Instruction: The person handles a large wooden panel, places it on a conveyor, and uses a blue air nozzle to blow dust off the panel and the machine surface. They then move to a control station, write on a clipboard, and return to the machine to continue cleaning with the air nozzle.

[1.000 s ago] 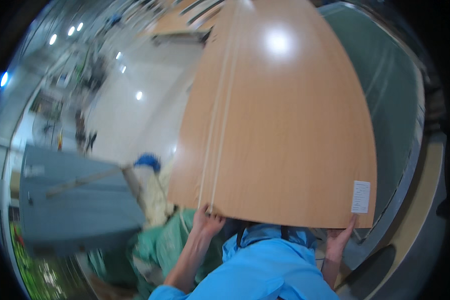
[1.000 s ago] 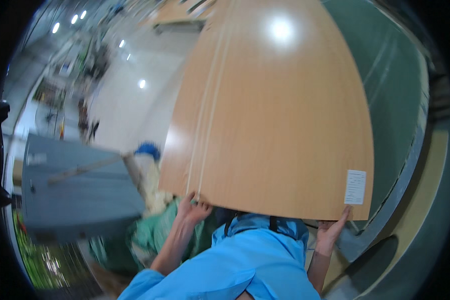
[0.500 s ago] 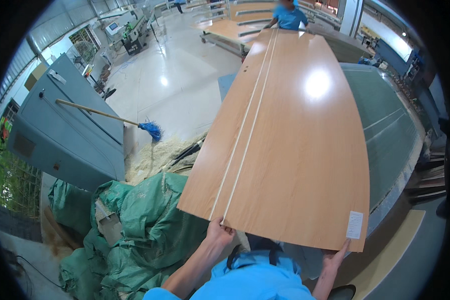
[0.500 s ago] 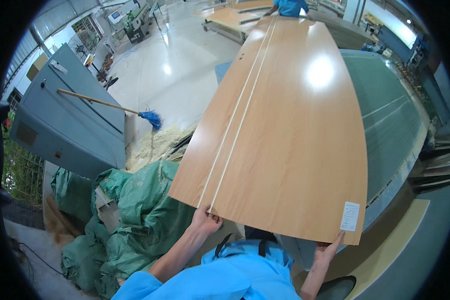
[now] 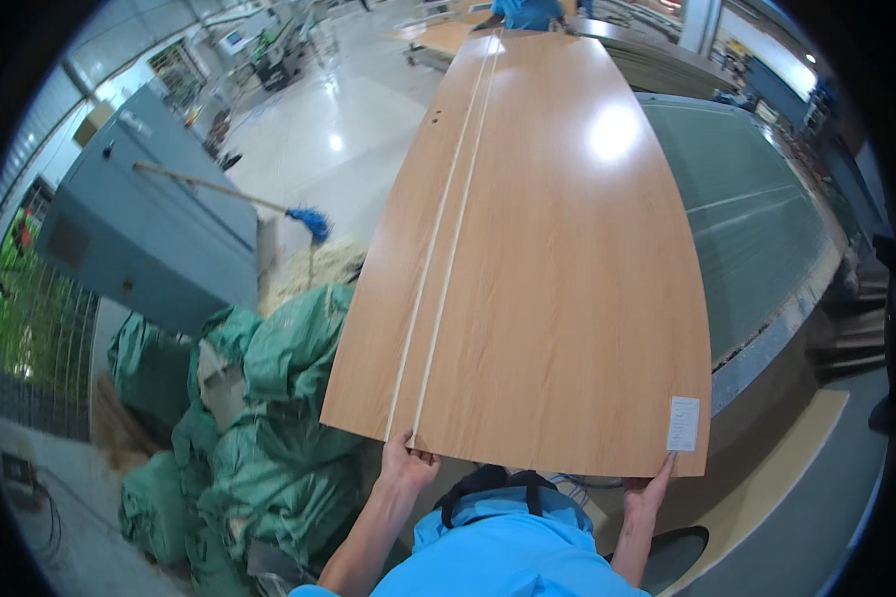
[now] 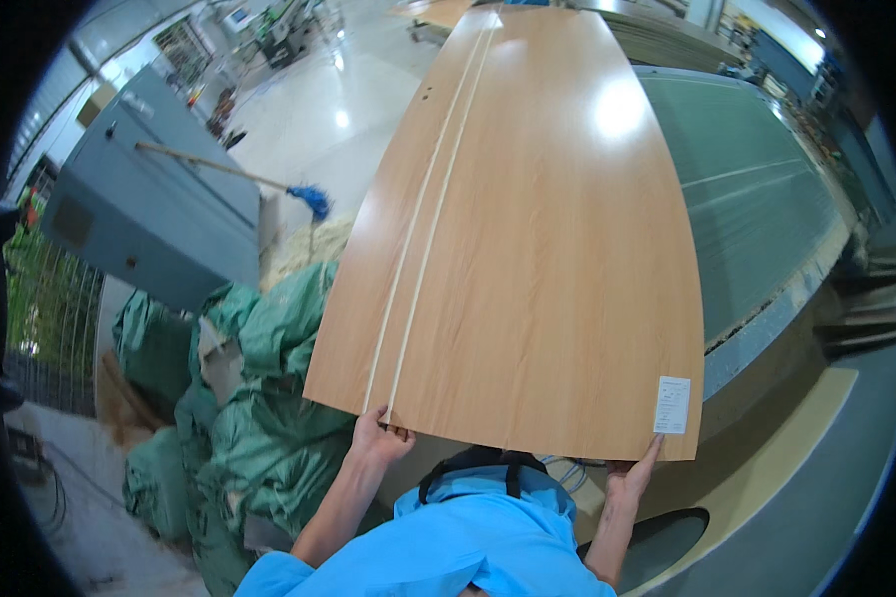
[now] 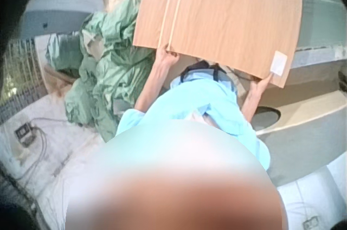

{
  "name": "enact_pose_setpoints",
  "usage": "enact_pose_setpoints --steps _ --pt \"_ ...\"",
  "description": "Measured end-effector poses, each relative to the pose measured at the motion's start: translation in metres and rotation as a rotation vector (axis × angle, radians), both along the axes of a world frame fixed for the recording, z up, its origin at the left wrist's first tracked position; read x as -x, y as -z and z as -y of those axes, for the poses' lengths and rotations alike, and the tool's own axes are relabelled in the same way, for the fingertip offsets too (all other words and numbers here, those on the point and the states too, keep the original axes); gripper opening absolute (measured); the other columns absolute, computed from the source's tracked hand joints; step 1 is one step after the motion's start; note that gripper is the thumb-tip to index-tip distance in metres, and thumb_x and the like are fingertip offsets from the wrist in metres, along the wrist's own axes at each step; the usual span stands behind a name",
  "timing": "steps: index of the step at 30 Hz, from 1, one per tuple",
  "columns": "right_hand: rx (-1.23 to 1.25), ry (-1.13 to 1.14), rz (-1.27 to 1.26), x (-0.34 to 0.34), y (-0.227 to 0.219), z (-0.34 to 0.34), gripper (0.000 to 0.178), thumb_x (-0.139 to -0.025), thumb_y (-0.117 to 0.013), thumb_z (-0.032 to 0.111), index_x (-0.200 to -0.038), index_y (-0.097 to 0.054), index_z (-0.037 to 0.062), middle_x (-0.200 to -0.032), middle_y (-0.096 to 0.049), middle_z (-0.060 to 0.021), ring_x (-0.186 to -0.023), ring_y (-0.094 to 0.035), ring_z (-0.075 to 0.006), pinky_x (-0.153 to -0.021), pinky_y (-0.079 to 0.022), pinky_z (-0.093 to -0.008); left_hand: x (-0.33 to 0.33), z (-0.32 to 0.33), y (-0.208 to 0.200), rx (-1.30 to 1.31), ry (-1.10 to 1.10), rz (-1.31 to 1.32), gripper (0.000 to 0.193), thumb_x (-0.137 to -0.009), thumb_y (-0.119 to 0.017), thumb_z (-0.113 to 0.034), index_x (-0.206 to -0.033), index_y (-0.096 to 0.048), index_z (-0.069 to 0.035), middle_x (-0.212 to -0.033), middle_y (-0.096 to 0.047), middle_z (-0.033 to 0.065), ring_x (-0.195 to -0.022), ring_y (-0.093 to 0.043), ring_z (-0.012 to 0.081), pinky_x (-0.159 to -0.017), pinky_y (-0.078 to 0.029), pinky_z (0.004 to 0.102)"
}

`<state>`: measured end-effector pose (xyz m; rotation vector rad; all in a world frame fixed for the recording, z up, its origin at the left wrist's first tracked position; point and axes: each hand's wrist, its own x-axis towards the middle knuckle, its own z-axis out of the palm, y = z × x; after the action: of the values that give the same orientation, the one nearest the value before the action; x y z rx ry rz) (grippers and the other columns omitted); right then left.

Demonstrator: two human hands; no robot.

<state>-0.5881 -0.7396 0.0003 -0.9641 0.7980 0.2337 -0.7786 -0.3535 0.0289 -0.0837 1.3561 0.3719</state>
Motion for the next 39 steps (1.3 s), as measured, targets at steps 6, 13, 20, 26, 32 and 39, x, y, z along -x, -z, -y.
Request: enact_pose_setpoints --steps 6,13,20,26,32,39 --pt "0.106 -0.079 0.03 0.008 -0.009 0.041 0.074 -0.091 -0.062 0.066 -0.15 -0.041 0.0266 -0.136 -0.054 -0.0053 -0.114 -0.059 -0.0238 -0.082 -0.052 -0.0432 0.034 0.065 0.008 0.016 -0.115 -0.053 0.031 -0.1 -0.055 -0.026 -0.124 -0.048 -0.009 -0.122 -0.056 0.0045 -0.114 -0.055 0.0229 -0.097 -0.042 0.0423" --pt "0.076 -0.187 0.041 0.019 -0.023 0.055 0.073 -0.093 -0.058 0.067 -0.151 -0.039 0.0279 -0.139 -0.052 -0.0059 -0.121 -0.056 -0.0263 -0.088 -0.052 -0.0481 0.079 0.109 0.011 0.044 -0.345 -0.035 0.048 -0.098 -0.06 -0.035 -0.131 -0.045 -0.004 -0.127 -0.052 0.0094 -0.113 -0.055 0.0256 -0.1 -0.043 0.0429" --pt "0.109 -0.2 -0.098 0.031 -0.018 0.045 0.079 -0.091 -0.056 0.072 -0.152 -0.038 0.0252 -0.141 -0.051 -0.0101 -0.122 -0.057 -0.0302 -0.088 -0.054 -0.0495 0.14 0.125 0.04 0.008 -0.316 0.013 0.078 -0.086 -0.069 -0.065 -0.133 -0.048 -0.007 -0.123 -0.053 0.0103 -0.11 -0.055 0.0261 -0.1 -0.044 0.0422" --pt "0.091 -0.311 -0.025 0.024 -0.025 0.019 0.08 -0.092 -0.056 0.07 -0.152 -0.038 0.0195 -0.135 -0.056 -0.0107 -0.115 -0.062 -0.0277 -0.083 -0.056 -0.0459 0.151 0.112 0.046 -0.015 -0.134 0.08 0.08 -0.093 -0.042 -0.077 -0.146 -0.044 -0.016 -0.139 -0.051 0.0141 -0.124 -0.052 0.0316 -0.105 -0.042 0.0527" --pt "0.074 -0.332 0.039 -0.012 -0.019 -0.058 0.078 -0.094 -0.057 0.065 -0.15 -0.04 0.0134 -0.133 -0.058 -0.0103 -0.116 -0.063 -0.0263 -0.084 -0.056 -0.0454 0.101 0.064 0.055 -0.163 -0.256 0.281 0.087 -0.091 -0.021 -0.085 -0.148 -0.047 -0.025 -0.148 -0.051 0.0097 -0.132 -0.05 0.0357 -0.104 -0.043 0.0613" --pt "-0.142 -0.426 0.161 -0.069 -0.06 -0.163 0.077 -0.095 -0.051 0.068 -0.144 -0.046 0.0094 -0.132 -0.059 -0.009 -0.118 -0.061 -0.0222 -0.09 -0.053 -0.0423 0.054 -0.052 -0.013 -0.193 -0.121 -0.045 0.085 -0.091 -0.019 -0.086 -0.14 -0.053 -0.025 -0.127 -0.064 0.0049 -0.108 -0.063 0.0307 -0.081 -0.054 0.0531"
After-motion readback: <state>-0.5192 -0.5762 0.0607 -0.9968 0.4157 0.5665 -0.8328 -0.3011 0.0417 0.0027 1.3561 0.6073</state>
